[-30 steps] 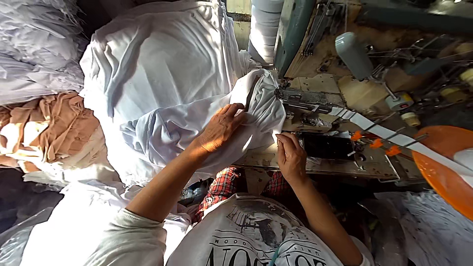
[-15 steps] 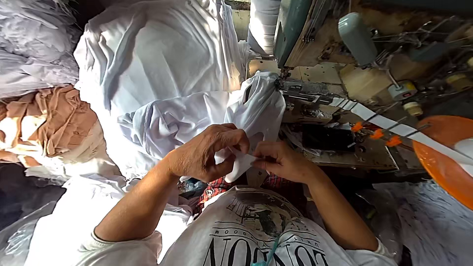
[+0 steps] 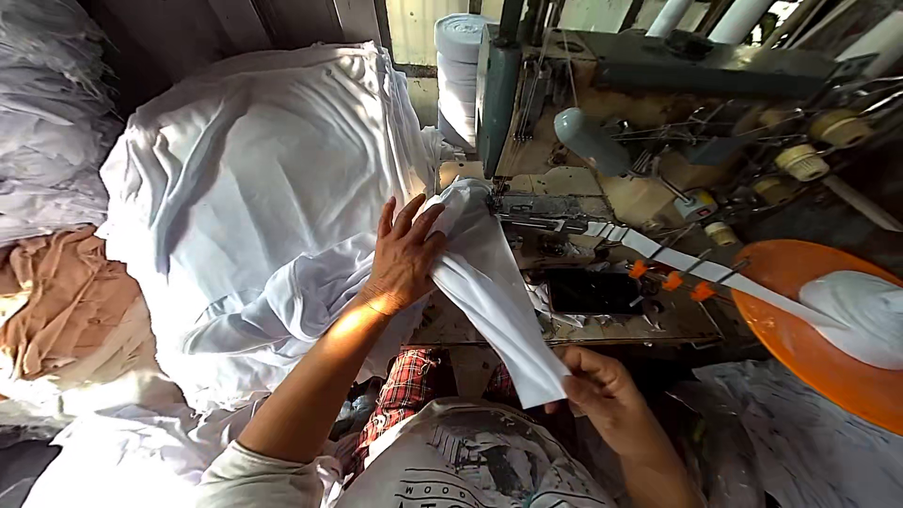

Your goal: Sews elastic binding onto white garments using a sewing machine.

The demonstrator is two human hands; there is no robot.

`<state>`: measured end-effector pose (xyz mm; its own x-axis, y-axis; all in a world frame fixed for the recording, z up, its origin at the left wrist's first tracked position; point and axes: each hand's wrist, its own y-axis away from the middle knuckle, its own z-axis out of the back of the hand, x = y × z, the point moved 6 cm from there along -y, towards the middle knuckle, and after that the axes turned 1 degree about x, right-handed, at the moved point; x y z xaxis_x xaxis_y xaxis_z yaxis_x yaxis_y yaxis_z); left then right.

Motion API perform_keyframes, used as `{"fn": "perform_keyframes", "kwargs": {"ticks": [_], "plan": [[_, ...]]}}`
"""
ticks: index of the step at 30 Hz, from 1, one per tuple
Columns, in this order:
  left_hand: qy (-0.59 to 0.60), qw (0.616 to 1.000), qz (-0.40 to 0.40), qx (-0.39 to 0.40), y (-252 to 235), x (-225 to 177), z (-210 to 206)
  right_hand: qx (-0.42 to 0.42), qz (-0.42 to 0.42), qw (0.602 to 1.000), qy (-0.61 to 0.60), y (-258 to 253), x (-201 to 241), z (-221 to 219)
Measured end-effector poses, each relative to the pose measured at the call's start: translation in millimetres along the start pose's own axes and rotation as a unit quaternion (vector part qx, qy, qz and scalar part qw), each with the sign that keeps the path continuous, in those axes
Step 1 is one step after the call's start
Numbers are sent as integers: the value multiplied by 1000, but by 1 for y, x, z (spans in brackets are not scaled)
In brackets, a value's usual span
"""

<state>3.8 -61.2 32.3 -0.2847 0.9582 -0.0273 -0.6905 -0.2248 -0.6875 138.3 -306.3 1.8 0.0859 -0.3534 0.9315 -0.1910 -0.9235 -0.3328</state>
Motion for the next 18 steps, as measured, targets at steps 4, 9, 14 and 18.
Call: {"fn": "perform_keyframes", "kwargs": {"ticks": [4, 9, 14, 18], "plan": [[-13, 995, -101, -17, -24, 1, 30, 4, -83, 996, 13, 9, -52, -7], [9, 973, -195, 121, -27, -12, 5, 22, -126, 992, 21, 3, -74, -11], [15, 976, -161, 147, -28, -3, -2, 1, -36, 997, 63, 0, -75, -3], [20, 972, -136, 189, -47, 6, -14, -11, -45, 995, 86, -15, -75, 3]]}}
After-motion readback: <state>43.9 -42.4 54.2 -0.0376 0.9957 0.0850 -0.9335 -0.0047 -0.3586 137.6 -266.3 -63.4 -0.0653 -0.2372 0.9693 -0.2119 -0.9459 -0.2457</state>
